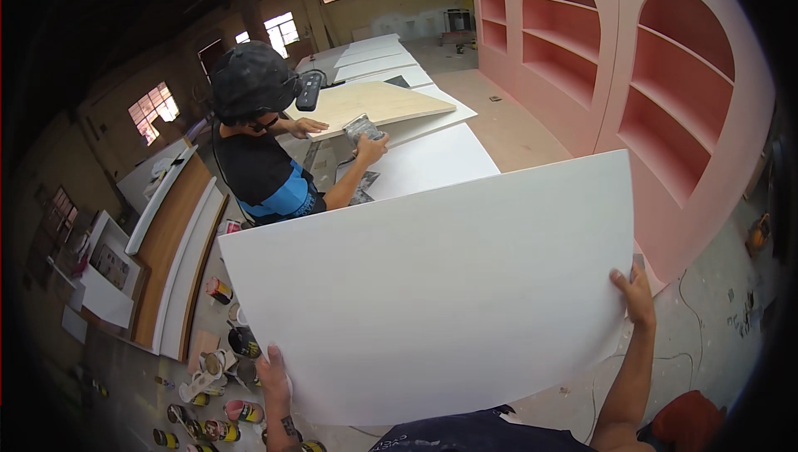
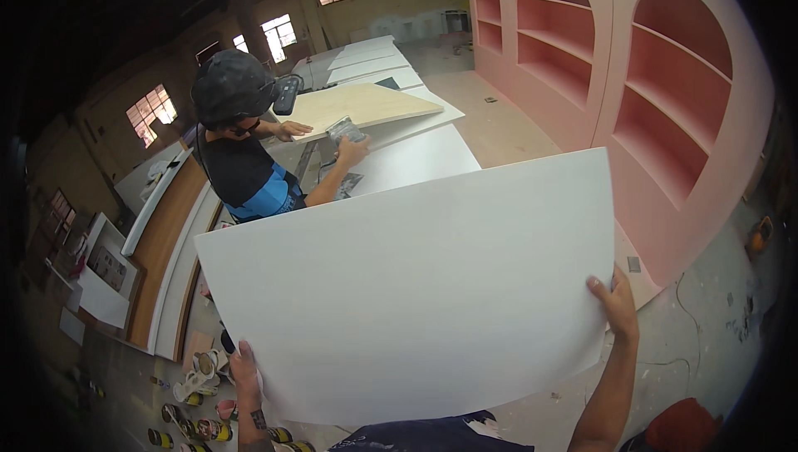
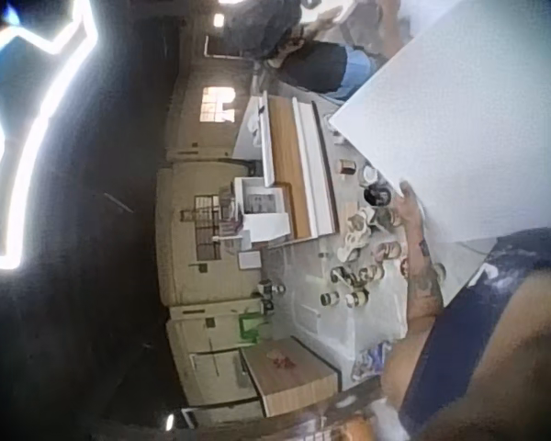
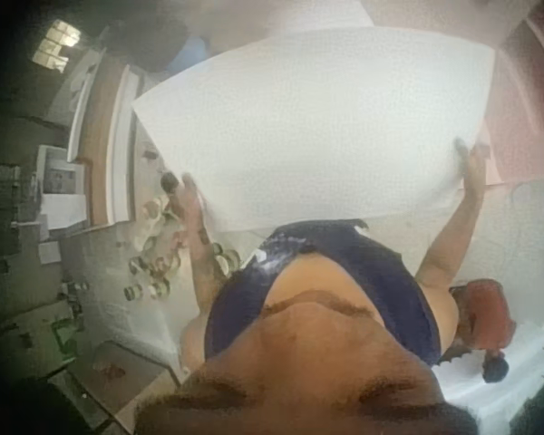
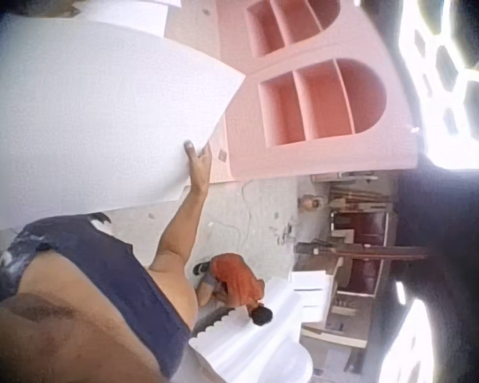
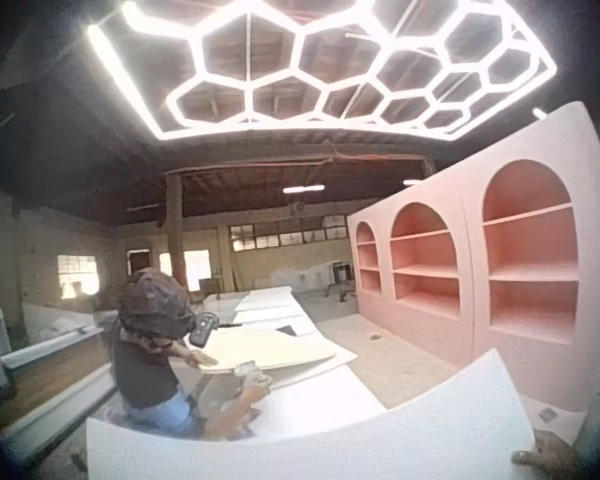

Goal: The person sands a wooden board using an electric sander, passes the sander to another person, and then lifts and repositions the board by hand.

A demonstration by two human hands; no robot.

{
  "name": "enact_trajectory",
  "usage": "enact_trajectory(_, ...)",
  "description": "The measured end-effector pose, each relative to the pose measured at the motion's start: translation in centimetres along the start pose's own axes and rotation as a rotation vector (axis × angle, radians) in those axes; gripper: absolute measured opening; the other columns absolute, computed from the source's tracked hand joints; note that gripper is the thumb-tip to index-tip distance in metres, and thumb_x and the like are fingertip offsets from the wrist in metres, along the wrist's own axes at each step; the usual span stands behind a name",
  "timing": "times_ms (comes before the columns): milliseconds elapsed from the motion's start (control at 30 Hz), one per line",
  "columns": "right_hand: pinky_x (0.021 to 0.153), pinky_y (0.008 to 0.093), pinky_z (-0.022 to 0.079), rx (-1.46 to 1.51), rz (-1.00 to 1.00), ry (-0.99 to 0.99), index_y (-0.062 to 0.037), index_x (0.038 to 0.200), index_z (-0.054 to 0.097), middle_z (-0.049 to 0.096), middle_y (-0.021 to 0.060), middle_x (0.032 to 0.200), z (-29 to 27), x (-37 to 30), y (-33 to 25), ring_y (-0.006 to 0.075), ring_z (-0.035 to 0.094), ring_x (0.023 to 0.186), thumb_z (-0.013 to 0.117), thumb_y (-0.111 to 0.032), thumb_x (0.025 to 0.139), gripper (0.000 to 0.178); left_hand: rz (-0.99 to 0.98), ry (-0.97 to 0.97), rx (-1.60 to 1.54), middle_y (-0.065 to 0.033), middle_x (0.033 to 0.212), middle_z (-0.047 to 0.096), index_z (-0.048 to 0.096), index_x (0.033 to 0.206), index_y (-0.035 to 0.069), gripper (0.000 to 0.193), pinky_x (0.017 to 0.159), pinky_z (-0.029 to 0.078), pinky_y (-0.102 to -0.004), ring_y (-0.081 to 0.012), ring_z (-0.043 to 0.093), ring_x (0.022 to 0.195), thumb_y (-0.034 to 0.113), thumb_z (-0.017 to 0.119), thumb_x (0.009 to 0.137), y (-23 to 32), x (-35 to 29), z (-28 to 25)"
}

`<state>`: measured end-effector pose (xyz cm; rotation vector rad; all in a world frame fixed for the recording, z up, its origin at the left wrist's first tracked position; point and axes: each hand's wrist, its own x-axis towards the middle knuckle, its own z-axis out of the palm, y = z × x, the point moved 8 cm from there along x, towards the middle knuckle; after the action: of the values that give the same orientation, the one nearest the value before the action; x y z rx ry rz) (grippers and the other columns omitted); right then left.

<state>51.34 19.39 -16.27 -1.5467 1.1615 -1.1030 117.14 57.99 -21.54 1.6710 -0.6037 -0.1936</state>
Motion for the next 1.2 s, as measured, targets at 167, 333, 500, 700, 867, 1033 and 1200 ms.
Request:
enact_trajectory(167,0.101,0.042,0.056,-0.138,0.117,0.124,0.0079,0.138,0.065,0.076,0.0201,0.124,2.6,-0.6,3.2,0.0281,0.073,0.11,0.077,-0.032,0.1,0.056,-0.144,-0.067,0.103,-0.0136,0.113,0.079,0.072,0.125,-0.006,0.064,0.097,0.055,-0.0388,-0.0199,0.071,0.105,0.056,0.06,0.113,-2.9,0.4,1.1)
enact_trajectory(333,0.095,0.0451,0.058,-0.485,0.238,0.171,0.0069,0.127,0.071,0.079,0.0246,0.113,2.0,-1.4,7.1,0.0354,0.077,0.102,0.077,-0.037,0.098,0.053,-0.216,-0.157,0.339,-0.0205,0.108,0.079,0.071,0.12,-0.009,0.065,0.093,0.056,-0.0417,-0.0278,0.075,0.101,0.055,0.066,0.11,-6.1,-2.3,3.3)
enact_trajectory(500,0.096,0.0479,0.058,-0.558,0.3,0.148,0.0067,0.124,0.071,0.079,0.0264,0.114,1.9,-1.7,8.4,0.0384,0.077,0.104,0.078,-0.042,0.097,0.056,-0.272,-0.176,0.496,-0.0252,0.099,0.079,0.073,0.112,-0.006,0.063,0.087,0.057,-0.0457,-0.0361,0.076,0.094,0.057,0.066,0.108,-6.7,-4.4,4.1)
enact_trajectory(700,0.099,0.0498,0.057,-0.674,0.351,0.116,0.0068,0.123,0.071,0.077,0.0292,0.119,2.4,-0.4,9.2,0.0446,0.075,0.111,0.078,-0.048,0.095,0.062,-0.349,-0.251,0.924,-0.0303,0.093,0.076,0.075,0.101,-0.003,0.074,0.086,0.056,-0.0564,-0.0519,0.074,0.095,0.068,0.058,0.106,-6.1,-5.0,4.5)
enact_trajectory(867,0.104,0.0517,0.055,-0.8,0.387,0.088,0.0059,0.126,0.069,0.076,0.0307,0.123,3.5,0.7,8.8,0.0461,0.072,0.117,0.075,-0.054,0.096,0.068,-0.317,-0.255,1.014,-0.0308,0.094,0.077,0.076,0.101,-0.003,0.077,0.087,0.056,-0.0592,-0.0534,0.074,0.097,0.071,0.056,0.106,-6.6,-4.8,4.5)
enact_trajectory(1033,0.108,0.051,0.053,-0.843,0.437,0.057,0.0052,0.131,0.067,0.07,0.0296,0.133,3.9,1.1,8.4,0.0453,0.068,0.125,0.074,-0.053,0.098,0.067,-0.273,-0.236,0.975,-0.0312,0.097,0.077,0.077,0.102,-0.003,0.076,0.088,0.056,-0.0577,-0.0524,0.074,0.1,0.07,0.057,0.105,-5.7,-4.8,5.2)
enact_trajectory(1200,0.117,0.0541,0.044,-1.051,0.211,-0.092,0.003,0.139,0.065,0.054,0.0245,0.149,5.2,2.9,7.8,0.0425,0.057,0.136,0.079,-0.05,0.096,0.069,-0.336,-0.256,0.997,-0.0288,0.098,0.078,0.076,0.103,-0.004,0.068,0.089,0.056,-0.0559,-0.0507,0.074,0.1,0.063,0.066,0.103,-5.2,-3.4,5.9)
